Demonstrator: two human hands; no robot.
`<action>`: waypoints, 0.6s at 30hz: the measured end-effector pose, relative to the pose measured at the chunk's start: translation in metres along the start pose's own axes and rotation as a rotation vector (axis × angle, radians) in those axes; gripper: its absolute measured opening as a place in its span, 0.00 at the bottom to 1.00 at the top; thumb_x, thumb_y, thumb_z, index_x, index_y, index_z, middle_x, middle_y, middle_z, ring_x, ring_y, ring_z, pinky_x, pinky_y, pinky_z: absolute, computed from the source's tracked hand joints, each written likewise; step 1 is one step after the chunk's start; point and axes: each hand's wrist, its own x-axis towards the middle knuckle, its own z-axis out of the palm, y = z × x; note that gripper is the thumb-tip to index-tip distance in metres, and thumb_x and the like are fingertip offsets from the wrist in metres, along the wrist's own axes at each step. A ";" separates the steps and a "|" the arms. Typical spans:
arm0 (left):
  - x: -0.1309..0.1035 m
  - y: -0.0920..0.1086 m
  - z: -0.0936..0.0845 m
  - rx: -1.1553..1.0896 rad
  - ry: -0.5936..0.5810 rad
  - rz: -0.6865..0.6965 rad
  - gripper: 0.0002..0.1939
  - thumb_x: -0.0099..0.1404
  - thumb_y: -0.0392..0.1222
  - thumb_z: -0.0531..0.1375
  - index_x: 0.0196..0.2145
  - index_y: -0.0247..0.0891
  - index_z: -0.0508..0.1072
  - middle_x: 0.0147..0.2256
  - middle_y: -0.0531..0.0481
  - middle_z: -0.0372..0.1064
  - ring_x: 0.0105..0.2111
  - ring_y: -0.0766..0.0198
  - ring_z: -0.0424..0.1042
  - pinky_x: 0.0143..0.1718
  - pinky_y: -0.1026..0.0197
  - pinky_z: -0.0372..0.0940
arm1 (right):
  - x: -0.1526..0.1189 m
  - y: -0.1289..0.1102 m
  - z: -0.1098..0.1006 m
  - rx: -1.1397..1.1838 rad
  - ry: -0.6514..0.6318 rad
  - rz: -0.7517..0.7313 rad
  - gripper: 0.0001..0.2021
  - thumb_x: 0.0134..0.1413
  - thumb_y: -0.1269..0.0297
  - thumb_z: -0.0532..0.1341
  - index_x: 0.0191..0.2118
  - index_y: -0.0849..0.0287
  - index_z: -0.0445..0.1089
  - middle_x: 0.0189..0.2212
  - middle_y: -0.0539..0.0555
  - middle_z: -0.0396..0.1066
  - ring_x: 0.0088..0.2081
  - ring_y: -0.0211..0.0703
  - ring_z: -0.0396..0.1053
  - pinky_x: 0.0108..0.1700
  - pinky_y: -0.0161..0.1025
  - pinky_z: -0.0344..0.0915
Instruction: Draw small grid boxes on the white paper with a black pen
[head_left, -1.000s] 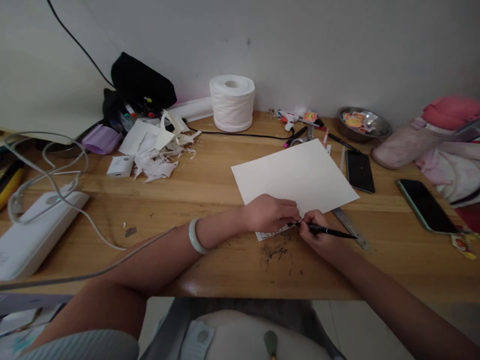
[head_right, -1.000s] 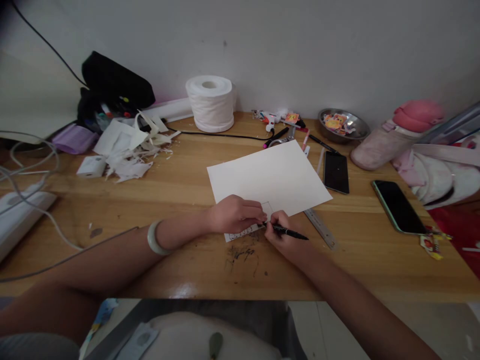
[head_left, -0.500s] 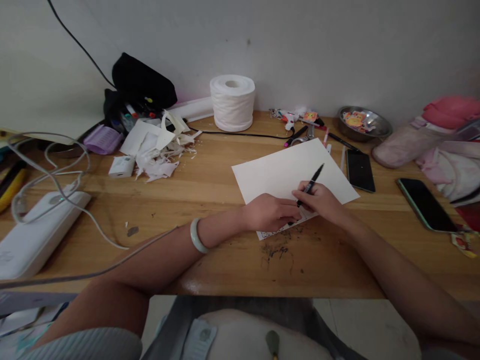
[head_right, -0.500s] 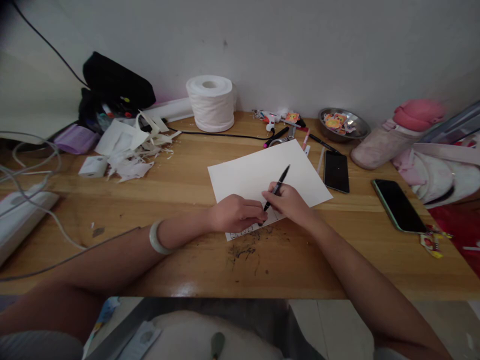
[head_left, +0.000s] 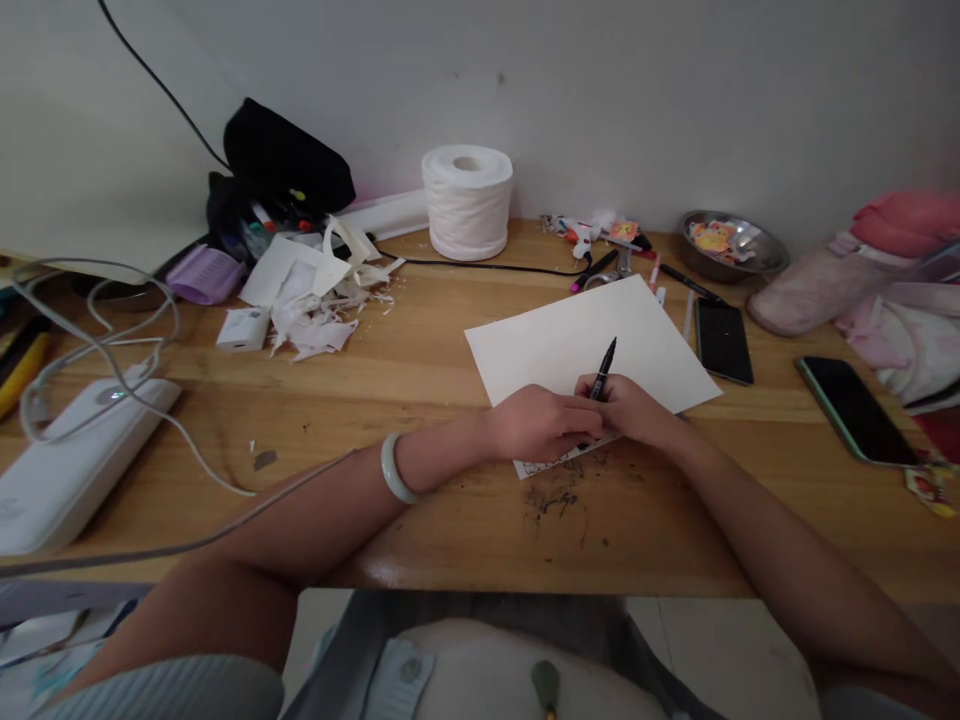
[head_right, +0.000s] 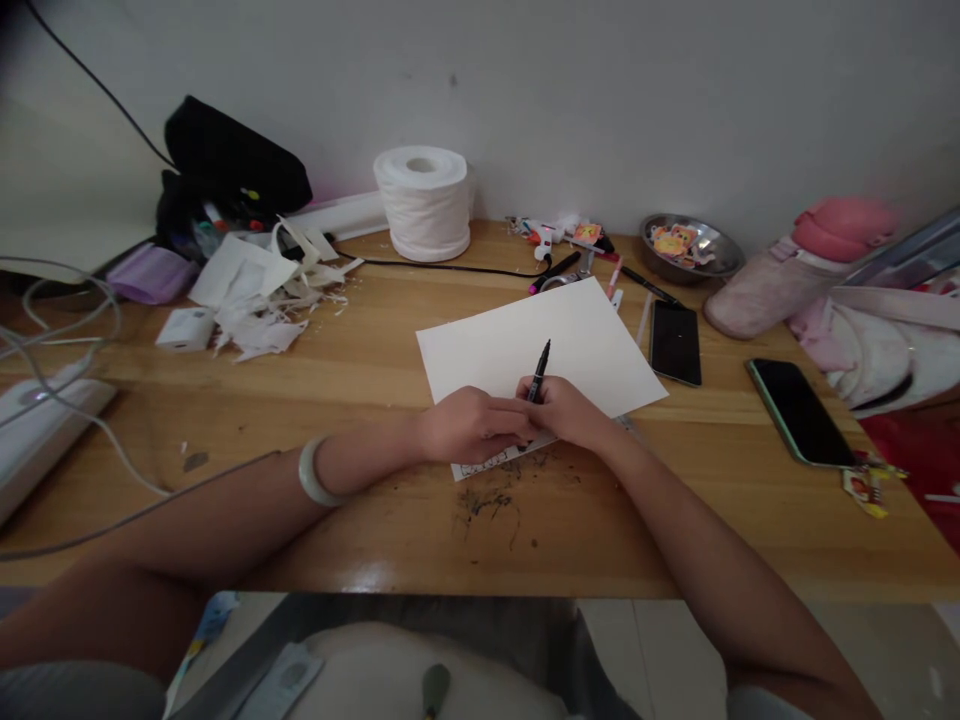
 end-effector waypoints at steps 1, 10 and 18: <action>0.000 0.000 0.000 -0.008 0.002 0.001 0.10 0.61 0.36 0.49 0.39 0.42 0.67 0.42 0.58 0.68 0.36 0.71 0.68 0.26 0.69 0.55 | 0.000 0.000 0.000 -0.006 0.001 -0.006 0.08 0.43 0.61 0.56 0.23 0.60 0.59 0.19 0.45 0.56 0.24 0.34 0.54 0.27 0.33 0.50; 0.000 0.001 -0.002 0.005 0.000 0.006 0.10 0.62 0.37 0.49 0.38 0.42 0.67 0.42 0.57 0.68 0.34 0.71 0.68 0.26 0.68 0.54 | -0.003 0.000 -0.001 -0.051 0.039 -0.008 0.11 0.47 0.58 0.54 0.23 0.60 0.58 0.19 0.45 0.55 0.24 0.33 0.53 0.27 0.32 0.50; 0.000 0.002 -0.005 -0.028 -0.033 -0.003 0.10 0.64 0.38 0.48 0.38 0.42 0.68 0.40 0.57 0.68 0.34 0.72 0.67 0.27 0.69 0.55 | -0.017 -0.005 -0.010 -0.037 0.260 -0.028 0.10 0.49 0.60 0.53 0.22 0.58 0.57 0.15 0.44 0.53 0.19 0.32 0.51 0.22 0.33 0.48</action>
